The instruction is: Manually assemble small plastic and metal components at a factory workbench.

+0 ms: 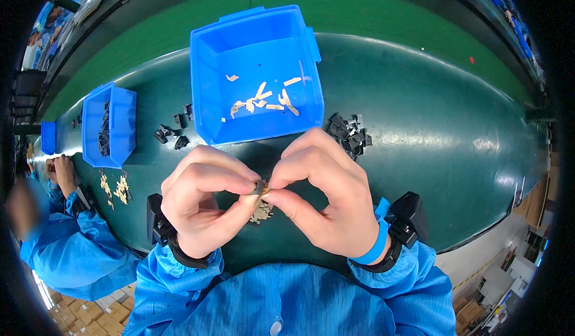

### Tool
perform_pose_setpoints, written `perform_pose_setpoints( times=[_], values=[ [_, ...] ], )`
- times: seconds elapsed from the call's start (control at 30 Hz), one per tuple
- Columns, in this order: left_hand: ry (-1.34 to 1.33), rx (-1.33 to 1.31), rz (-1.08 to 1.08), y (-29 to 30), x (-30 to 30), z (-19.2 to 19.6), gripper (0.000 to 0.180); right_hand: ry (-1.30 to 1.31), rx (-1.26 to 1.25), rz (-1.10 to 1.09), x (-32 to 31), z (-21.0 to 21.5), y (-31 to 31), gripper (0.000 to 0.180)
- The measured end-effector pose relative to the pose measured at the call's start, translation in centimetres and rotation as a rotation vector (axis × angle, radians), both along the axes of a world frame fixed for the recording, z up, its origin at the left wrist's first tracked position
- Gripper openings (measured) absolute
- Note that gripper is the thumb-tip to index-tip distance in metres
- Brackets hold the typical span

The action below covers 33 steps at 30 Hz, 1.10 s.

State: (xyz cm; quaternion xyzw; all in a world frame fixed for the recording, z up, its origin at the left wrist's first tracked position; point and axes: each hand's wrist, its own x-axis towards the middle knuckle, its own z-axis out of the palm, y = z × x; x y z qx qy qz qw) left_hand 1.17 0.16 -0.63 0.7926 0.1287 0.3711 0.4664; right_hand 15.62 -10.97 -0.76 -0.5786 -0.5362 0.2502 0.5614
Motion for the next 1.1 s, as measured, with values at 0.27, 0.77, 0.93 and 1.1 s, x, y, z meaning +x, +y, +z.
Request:
perform_pose_setpoints(
  times=[0.27, 0.77, 0.93, 1.1],
  values=[
    [0.020, 0.002, 0.018, 0.0, 0.1, 0.2, 0.022, -0.010, -0.036, 0.000, 0.2, 0.3, 0.2, 0.018],
    [-0.051, -0.319, 0.265, 0.7, -0.6, 0.2, 0.020, -0.743, 0.002, -0.443, 0.8, 1.0, 3.9, 0.015],
    [0.006, -0.581, 0.112, 0.3, -0.8, 0.9, 0.027, -0.769, 0.046, -0.399, 1.7, 1.4, 3.5, 0.022],
    [-0.048, -0.612, 0.056, 0.1, -1.0, 0.5, 0.028, -0.353, -0.030, -0.210, 0.7, 2.3, 1.7, 0.018]
  ],
)
